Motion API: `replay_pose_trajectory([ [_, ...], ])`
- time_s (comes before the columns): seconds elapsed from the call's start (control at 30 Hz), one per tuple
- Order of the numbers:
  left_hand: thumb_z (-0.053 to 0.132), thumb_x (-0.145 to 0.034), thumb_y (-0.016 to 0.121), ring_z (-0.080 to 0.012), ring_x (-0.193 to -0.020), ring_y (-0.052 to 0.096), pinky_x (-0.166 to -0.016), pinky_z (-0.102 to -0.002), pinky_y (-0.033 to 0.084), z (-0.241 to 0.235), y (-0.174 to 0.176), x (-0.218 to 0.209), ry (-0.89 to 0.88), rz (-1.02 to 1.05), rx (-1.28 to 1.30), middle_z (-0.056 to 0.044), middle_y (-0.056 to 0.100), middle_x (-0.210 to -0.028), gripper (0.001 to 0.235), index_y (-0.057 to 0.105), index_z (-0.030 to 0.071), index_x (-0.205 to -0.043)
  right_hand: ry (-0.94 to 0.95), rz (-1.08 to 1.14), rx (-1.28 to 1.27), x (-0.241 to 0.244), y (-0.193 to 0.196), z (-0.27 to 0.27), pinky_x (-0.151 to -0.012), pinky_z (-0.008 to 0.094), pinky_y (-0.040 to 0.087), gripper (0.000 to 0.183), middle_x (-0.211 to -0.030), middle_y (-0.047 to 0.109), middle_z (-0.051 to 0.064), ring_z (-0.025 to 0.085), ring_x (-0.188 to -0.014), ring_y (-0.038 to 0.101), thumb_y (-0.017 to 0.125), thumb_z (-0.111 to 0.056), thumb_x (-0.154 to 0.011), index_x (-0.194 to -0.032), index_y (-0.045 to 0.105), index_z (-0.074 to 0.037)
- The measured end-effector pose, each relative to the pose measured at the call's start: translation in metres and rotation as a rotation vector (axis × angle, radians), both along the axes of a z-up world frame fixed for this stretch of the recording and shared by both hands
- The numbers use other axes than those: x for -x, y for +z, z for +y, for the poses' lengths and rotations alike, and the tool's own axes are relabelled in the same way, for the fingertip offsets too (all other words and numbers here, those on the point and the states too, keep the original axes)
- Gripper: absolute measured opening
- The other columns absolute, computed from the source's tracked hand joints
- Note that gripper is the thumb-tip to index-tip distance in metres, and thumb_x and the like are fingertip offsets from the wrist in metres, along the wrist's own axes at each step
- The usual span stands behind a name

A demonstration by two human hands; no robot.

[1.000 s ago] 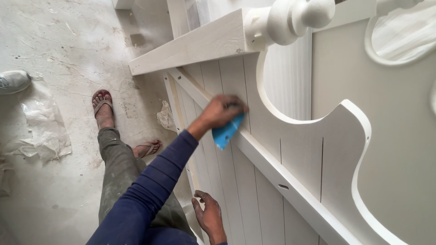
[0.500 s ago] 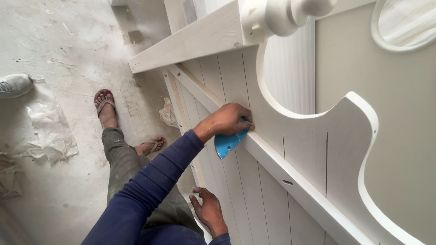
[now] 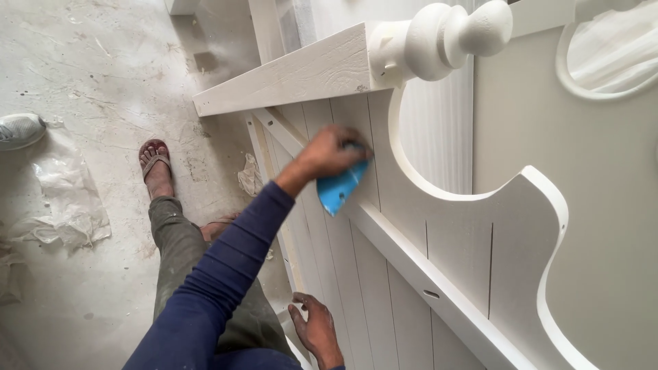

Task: The person sands the white painted surfaces of a wooden furniture frame, moving a blue sanding block along the panels and edges. They briefly peel and reposition the sandpaper on the block, then continue sanding different sections of the frame.

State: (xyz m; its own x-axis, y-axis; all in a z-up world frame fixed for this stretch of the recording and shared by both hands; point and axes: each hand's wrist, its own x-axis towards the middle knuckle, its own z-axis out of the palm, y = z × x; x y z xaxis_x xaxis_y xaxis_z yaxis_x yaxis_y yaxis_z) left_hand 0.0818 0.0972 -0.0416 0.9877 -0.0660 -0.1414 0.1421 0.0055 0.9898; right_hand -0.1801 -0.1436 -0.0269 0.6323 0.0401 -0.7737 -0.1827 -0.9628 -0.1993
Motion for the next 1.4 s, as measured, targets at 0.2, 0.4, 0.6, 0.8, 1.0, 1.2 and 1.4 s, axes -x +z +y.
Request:
replay_pose_trajectory([
  [0.2,0.028,-0.085,0.073,-0.0242,-0.069,0.075,-0.069,-0.039,0.065,0.014,0.001,-0.019,0.288,0.223,0.339,-0.017,0.078,-0.096,0.035,0.075,0.004,-0.110,0.064,0.019,-0.006,0.010,-0.015,-0.018,-0.095,0.039,0.054,0.037,-0.118,0.073,0.009,0.025,-0.104,0.070,0.068,-0.029,-0.093,-0.123,0.068,-0.008],
  [0.4,0.023,-0.095,0.072,-0.0191,-0.078,0.077,-0.079,-0.037,0.063,-0.021,-0.019,-0.017,0.582,-0.187,0.245,-0.014,0.080,-0.095,0.024,0.078,0.002,-0.105,0.016,0.070,0.059,0.001,-0.017,-0.014,-0.097,0.038,0.054,0.038,-0.121,0.074,0.003,0.022,-0.107,0.070,0.067,-0.031,-0.094,-0.126,0.066,-0.012],
  [0.6,0.024,-0.097,0.066,-0.0211,-0.067,0.075,-0.068,-0.035,0.062,-0.031,0.019,-0.015,0.841,-0.135,0.178,-0.013,0.078,-0.082,0.025,0.074,0.001,-0.098,0.016,0.046,0.087,0.011,-0.028,-0.034,-0.096,0.036,0.055,0.039,-0.121,0.075,-0.001,0.020,-0.106,0.070,0.068,-0.034,-0.093,-0.127,0.067,-0.014],
  [0.8,0.022,-0.102,0.064,-0.0199,-0.074,0.076,-0.075,-0.032,0.062,-0.023,0.012,-0.015,0.892,-0.401,0.012,-0.014,0.078,-0.092,0.024,0.073,0.000,-0.106,-0.109,0.028,0.071,0.033,-0.033,-0.066,-0.093,0.036,0.056,0.040,-0.120,0.075,0.000,0.019,-0.105,0.070,0.068,-0.033,-0.092,-0.127,0.067,-0.014],
  [1.0,0.022,-0.098,0.067,-0.0212,-0.053,0.068,-0.058,-0.035,0.059,-0.045,0.032,0.018,0.654,-0.138,-0.106,-0.015,0.072,-0.069,0.023,0.073,0.000,-0.092,0.004,0.049,0.004,0.056,-0.046,-0.078,-0.095,0.038,0.054,0.039,-0.119,0.074,0.006,0.024,-0.104,0.070,0.068,-0.032,-0.094,-0.125,0.066,-0.009],
  [1.2,0.024,-0.095,0.063,-0.0238,-0.059,0.071,-0.062,-0.038,0.062,-0.102,0.036,0.084,0.380,0.066,0.002,-0.016,0.074,-0.076,0.025,0.073,0.002,-0.101,0.086,-0.018,-0.123,0.026,-0.024,-0.036,-0.094,0.040,0.055,0.036,-0.119,0.074,0.009,0.027,-0.104,0.070,0.066,-0.028,-0.093,-0.123,0.070,-0.008],
  [1.4,0.034,-0.091,0.066,-0.0287,-0.073,0.075,-0.080,-0.040,0.060,-0.073,0.016,0.067,0.055,0.115,-0.009,-0.015,0.078,-0.095,0.034,0.077,0.007,-0.109,0.078,-0.011,-0.047,0.013,-0.011,-0.015,-0.095,0.039,0.054,0.039,-0.120,0.074,0.006,0.025,-0.106,0.069,0.066,-0.032,-0.094,-0.126,0.066,-0.009],
])
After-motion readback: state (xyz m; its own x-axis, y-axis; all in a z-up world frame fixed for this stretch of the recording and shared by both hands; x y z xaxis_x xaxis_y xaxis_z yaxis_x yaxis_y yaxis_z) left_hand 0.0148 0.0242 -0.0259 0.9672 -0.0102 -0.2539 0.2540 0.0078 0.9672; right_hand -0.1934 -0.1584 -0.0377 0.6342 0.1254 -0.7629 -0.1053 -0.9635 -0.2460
